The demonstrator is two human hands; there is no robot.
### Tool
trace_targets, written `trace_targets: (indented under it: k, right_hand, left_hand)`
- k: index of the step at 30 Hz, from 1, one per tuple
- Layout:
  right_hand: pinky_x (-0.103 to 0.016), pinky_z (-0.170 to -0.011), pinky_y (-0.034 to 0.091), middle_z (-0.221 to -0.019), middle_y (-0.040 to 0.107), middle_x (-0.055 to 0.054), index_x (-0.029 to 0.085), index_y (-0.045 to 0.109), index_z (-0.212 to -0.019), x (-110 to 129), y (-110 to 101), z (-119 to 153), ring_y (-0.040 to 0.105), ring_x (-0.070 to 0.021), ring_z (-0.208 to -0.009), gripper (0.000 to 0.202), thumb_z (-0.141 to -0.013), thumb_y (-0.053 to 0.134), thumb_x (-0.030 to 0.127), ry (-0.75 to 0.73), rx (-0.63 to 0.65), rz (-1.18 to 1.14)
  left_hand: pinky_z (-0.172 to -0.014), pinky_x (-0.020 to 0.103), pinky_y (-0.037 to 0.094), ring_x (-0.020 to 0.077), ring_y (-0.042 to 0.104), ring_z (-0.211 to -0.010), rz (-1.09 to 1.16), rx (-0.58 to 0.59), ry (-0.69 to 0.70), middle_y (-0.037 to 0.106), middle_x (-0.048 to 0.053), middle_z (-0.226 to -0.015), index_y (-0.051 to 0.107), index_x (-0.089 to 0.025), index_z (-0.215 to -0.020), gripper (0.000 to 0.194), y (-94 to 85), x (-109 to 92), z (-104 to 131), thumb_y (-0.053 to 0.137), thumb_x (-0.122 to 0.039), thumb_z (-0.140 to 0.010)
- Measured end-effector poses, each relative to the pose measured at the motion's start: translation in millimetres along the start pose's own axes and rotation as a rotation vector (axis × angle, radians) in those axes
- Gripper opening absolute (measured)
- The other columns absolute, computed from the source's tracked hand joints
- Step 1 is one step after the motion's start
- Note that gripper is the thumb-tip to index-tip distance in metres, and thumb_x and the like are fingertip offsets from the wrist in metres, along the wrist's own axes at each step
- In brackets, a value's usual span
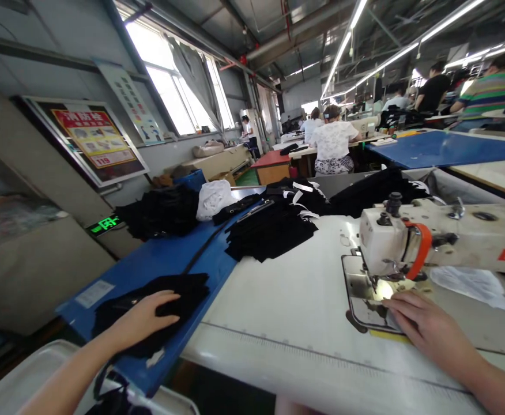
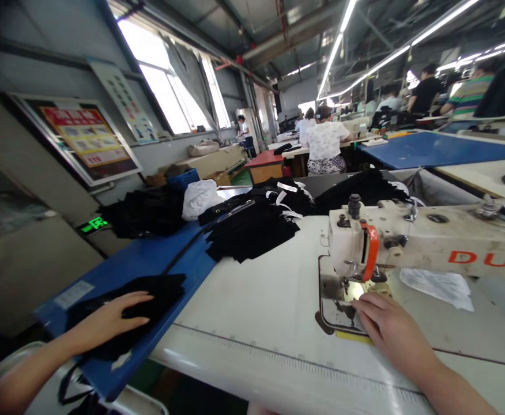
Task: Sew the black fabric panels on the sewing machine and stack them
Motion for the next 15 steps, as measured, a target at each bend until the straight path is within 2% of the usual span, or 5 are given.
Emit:
trace_targets:
  k: [3, 6, 10, 12, 15]
  right_hand:
    - [-0.031, -0.073, 0.055, -0.093, 0.070, -0.008, 0.020, 0.073, -0.094, -0.6, -0.9, 0.9, 0.067, -0.0203, -0.084, 0.035, -0.097, 0.040, 0.035, -0.005, -0.012, 0.009]
    - [-0.031, -0.074, 0.054, -0.093, 0.071, -0.008, 0.021, 0.073, -0.094, -2.1, -0.2, 2.5, 0.067, -0.0201, -0.084, 0.036, -0.097, 0.041, 0.037, -0.007, -0.023, 0.016]
    - [-0.031, -0.073, 0.054, -0.094, 0.071, -0.007, 0.021, 0.073, -0.093, -2.7, 0.6, 2.4, 0.067, -0.0197, -0.083, 0.037, -0.097, 0.040, 0.038, -0.010, -0.015, 0.011]
    - [-0.030, -0.072, 0.054, -0.092, 0.071, -0.007, 0.022, 0.073, -0.093, -2.3, 0.4, 1.9, 0.067, -0.0195, -0.082, 0.037, -0.097, 0.040, 0.038, -0.016, -0.012, 0.002]
    - [-0.031, -0.073, 0.054, -0.091, 0.071, -0.007, 0.022, 0.073, -0.094, -2.9, 1.0, 2.8, 0.067, -0.0196, -0.082, 0.038, -0.098, 0.039, 0.038, -0.020, -0.007, 0.006]
  left_hand:
    - [-0.110, 0.043, 0.036, 0.0340, 0.051, -0.126, -0.007, 0.072, 0.025, 0.057, 0.015, -0.135, 0.066, -0.016, -0.119, 0.068, 2.7, -10.0, 7.0, 0.065, -0.051, -0.061]
    - [-0.108, 0.044, 0.038, 0.0341, 0.050, -0.127, -0.021, 0.096, 0.034, 0.052, 0.014, -0.141, 0.068, -0.019, -0.116, 0.064, -3.7, -14.8, 10.8, 0.067, -0.042, -0.057]
    - [-0.107, 0.044, 0.038, 0.0341, 0.058, -0.118, 0.062, -0.004, -0.001, 0.063, 0.012, -0.128, 0.074, -0.020, -0.100, 0.057, -11.3, -12.4, 14.4, 0.058, -0.061, -0.064]
    - [-0.104, 0.043, 0.041, 0.0343, 0.062, -0.111, 0.136, -0.032, -0.025, 0.069, 0.011, -0.117, 0.076, -0.021, -0.089, 0.061, -13.9, -11.7, 15.6, 0.055, -0.071, -0.063]
    - [-0.100, 0.041, 0.044, 0.0340, 0.065, -0.102, 0.254, -0.051, -0.080, 0.075, 0.009, -0.099, 0.075, -0.023, -0.073, 0.060, -18.5, -11.9, 17.3, 0.056, -0.077, -0.059]
Point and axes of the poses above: each hand's wrist, its own z-axis away from the middle knuckle, its own y-axis out of the palm, x = y × z, the point moved 2 cm from there along -z, towards the middle knuckle
